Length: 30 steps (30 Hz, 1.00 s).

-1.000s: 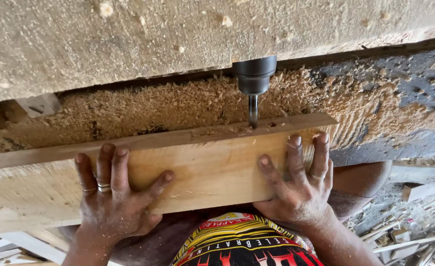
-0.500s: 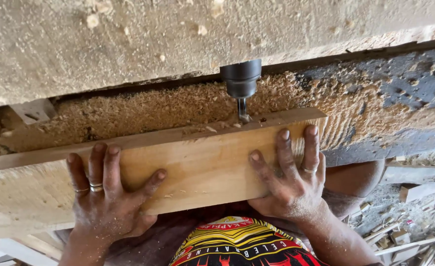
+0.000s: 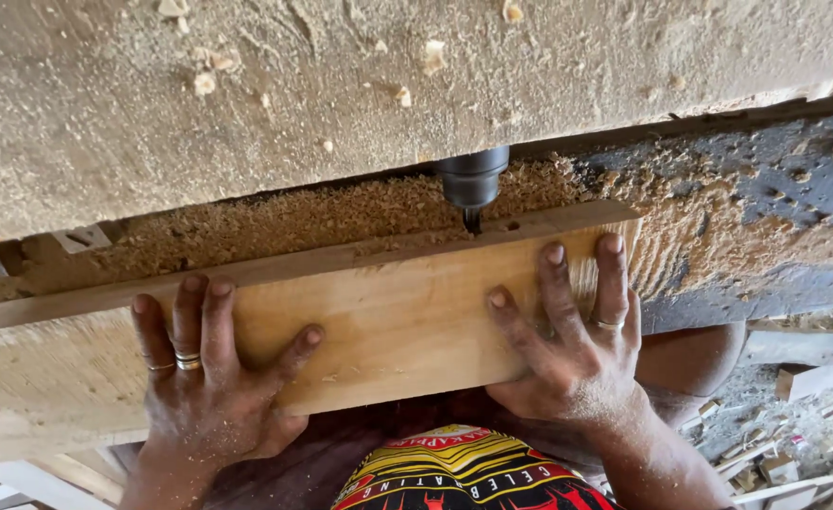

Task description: Drilling a series of holes into a wooden plank using a power drill

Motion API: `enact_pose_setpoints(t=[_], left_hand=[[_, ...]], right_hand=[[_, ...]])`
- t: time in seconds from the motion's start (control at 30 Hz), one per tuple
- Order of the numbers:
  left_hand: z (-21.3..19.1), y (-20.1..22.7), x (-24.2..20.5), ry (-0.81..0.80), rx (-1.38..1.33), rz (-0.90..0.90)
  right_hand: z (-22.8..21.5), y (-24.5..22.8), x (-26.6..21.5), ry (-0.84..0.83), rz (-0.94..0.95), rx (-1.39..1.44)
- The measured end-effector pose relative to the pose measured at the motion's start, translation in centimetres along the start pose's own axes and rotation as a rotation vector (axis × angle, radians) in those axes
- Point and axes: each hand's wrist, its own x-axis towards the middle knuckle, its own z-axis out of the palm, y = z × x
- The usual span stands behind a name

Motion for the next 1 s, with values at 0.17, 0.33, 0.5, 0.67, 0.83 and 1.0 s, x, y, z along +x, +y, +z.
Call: enact_pose_setpoints(t=[0.17, 0.33, 0.5, 0.67, 0.83, 1.0], left_hand=[[-0.6, -0.1, 1.2, 0.020, 0.022, 0.008], [-1.2, -0.2, 2.1, 0.055, 0.054, -0.007], [-1.7, -0.4, 2.6, 0.054, 0.072, 0.012], [-2.0, -0.3, 2.7, 0.056, 0.064, 0.003], [-1.7, 0.1, 0.7, 0.010, 0.053, 0.019], [0.3, 1.0, -3.0, -0.130, 0.016, 0.011]], right_hand=[[-0.3, 0.5, 1.2, -0.001, 0.007, 0.000], [-0.5, 0.6, 2.3, 0.001, 0.007, -0.019], [-0.8, 0.9, 2.9, -0.001, -0.019, -0.011], [-0.7, 0.5, 2.9, 0.036, -0.024, -0.052], [-0.9, -0.6, 0.4, -0.027, 0.060, -0.041], [0.8, -1.1, -4.7, -0.031, 0.042, -0.082]])
